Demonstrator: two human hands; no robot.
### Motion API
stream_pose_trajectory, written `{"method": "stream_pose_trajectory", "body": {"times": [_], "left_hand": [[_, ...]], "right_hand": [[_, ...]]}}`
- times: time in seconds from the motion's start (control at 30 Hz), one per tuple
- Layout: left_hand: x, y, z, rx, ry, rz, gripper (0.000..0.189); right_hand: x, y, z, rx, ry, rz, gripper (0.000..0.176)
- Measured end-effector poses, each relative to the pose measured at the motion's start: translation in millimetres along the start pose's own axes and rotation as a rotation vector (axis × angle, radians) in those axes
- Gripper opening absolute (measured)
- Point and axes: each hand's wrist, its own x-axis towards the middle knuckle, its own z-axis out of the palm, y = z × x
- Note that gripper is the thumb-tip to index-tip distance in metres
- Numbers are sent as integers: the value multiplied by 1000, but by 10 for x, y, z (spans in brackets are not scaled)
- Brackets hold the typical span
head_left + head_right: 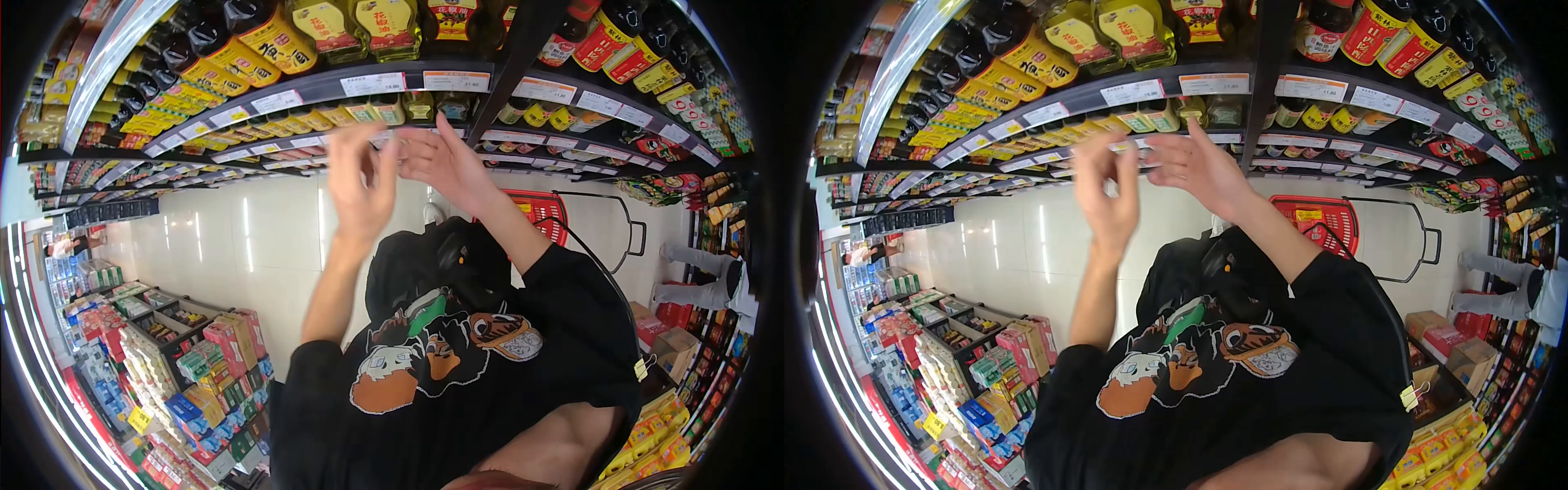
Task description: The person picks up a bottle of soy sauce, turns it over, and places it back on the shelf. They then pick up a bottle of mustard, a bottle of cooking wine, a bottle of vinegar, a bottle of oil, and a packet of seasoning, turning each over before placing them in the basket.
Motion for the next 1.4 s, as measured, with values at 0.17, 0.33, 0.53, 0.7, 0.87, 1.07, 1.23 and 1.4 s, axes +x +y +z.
{"method": "stream_pose_trajectory", "body": {"times": [0.17, 0.33, 0.53, 0.7, 0.87, 1.07, 1.23, 1.4], "left_hand": [[-1605, 134, -71, -154, -54, -521, 11], [-2117, 549, -398, -191, -271, -693, 13], [-2466, 791, -575, -118, -307, -657, 13], [-2840, 1116, -458, -234, -357, -758, 13], [-3092, 1387, -241, -290, -469, -787, 14], [-3164, 1539, 38, -216, -602, -803, 16], [-3357, 1514, 428, -78, -752, -802, 23], [-3590, 1660, 1110, 164, -956, -738, 33]], "right_hand": [[-415, 548, -435, -282, 70, -11, 68], [-909, 910, -461, -394, 153, 20, 66], [-1634, 1338, -337, -493, 166, 19, 61], [-2388, 1484, -333, -479, 296, 14, 56], [-2925, 1409, -507, -497, 475, 0, 52], [-3326, 1181, -674, -403, 473, 82, 51], [-3741, 842, -1053, -407, 533, 96, 51], [-4279, 266, -1648, -388, 582, 107, 49]]}}
